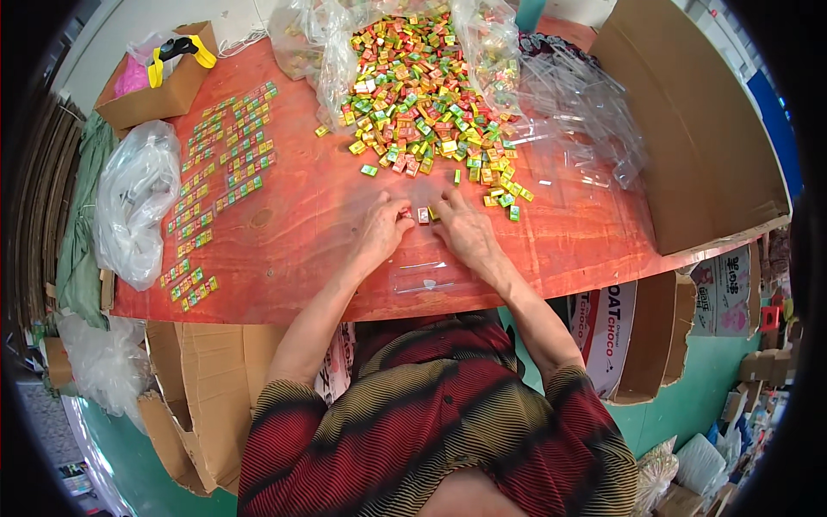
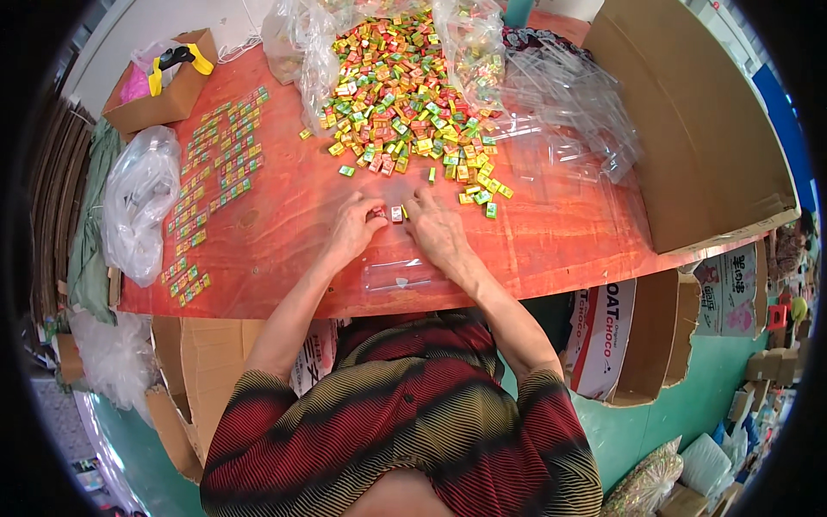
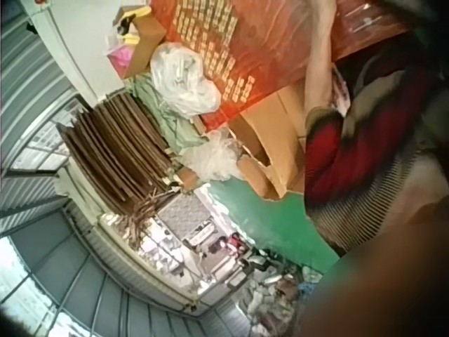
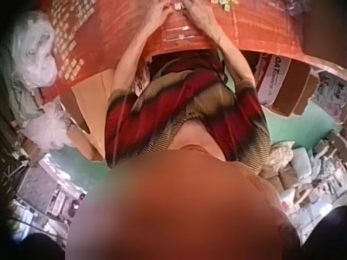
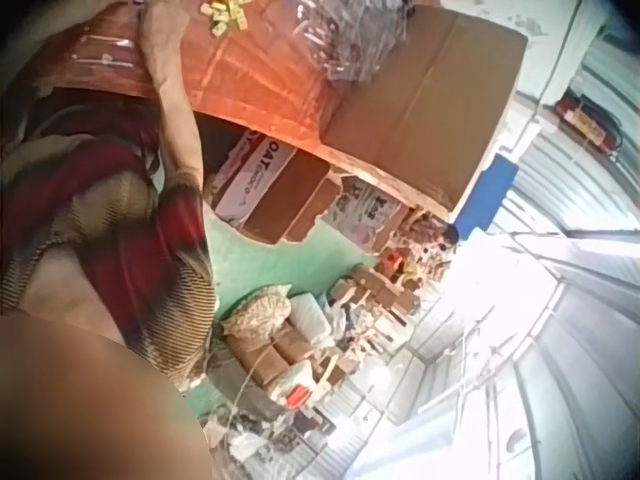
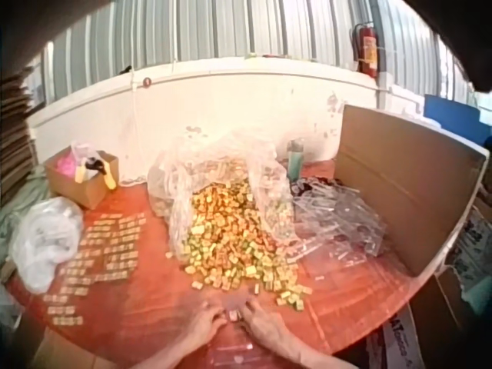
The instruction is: The person is sorting and packing small colorful packets into plastic bags on a table.
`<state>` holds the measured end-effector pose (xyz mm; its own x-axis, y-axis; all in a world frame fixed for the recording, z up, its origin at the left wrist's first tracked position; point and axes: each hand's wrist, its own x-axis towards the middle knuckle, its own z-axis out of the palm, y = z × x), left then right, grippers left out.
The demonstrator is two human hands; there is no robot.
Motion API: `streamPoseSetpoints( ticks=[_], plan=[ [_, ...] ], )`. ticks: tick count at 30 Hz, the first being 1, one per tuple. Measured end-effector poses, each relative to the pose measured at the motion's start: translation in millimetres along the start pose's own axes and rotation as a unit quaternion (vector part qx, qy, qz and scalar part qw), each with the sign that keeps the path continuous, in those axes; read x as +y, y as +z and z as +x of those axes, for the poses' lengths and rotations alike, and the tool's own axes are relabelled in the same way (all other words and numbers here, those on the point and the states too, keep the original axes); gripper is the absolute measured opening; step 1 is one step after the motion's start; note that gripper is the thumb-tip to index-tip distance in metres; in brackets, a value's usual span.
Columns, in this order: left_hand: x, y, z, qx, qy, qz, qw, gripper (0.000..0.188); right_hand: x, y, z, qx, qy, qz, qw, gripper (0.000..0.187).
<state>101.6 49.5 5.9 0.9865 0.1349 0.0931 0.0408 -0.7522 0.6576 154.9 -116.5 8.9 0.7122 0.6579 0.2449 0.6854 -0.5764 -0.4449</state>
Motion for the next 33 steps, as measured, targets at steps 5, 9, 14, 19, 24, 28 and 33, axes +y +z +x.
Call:
streamPoseSetpoints(
  ticks=[5, 9, 14, 19, 24, 28, 33],
  plan=[
    [6, 3, -5, 0.000, 0.033, -0.037, 0.999, 0.037, 8, 7, 1, 0.026, -0.023, -0.026, 0.999, 0.027],
    [-1, 3, -3, -0.014, 0.037, -0.007, 0.999, 0.034, 4, 1, 3, 0.017, -0.002, -0.022, 1.000, 0.026],
    [8, -3, -9, 0.012, 0.048, -0.062, 0.997, 0.031, 11, -15, 0, 0.037, 0.067, 0.040, 0.996, 0.036],
    [17, 20, 4, 0.054, 0.100, -0.101, 0.988, 0.030, 13, -7, -6, 0.039, 0.012, 0.015, 0.999, 0.033],
    [22, 39, 15, 0.061, 0.137, 0.007, 0.989, 0.032, 20, -5, -8, 0.037, 0.050, -0.009, 0.998, 0.032],
    [23, 45, 17, 0.046, 0.176, 0.054, 0.982, 0.033, 25, -11, -19, 0.063, 0.038, 0.005, 0.997, 0.030],
    [12, 47, 17, 0.031, 0.184, 0.039, 0.982, 0.030, 26, -8, -22, 0.085, 0.027, 0.030, 0.996, 0.029]
  ],
)
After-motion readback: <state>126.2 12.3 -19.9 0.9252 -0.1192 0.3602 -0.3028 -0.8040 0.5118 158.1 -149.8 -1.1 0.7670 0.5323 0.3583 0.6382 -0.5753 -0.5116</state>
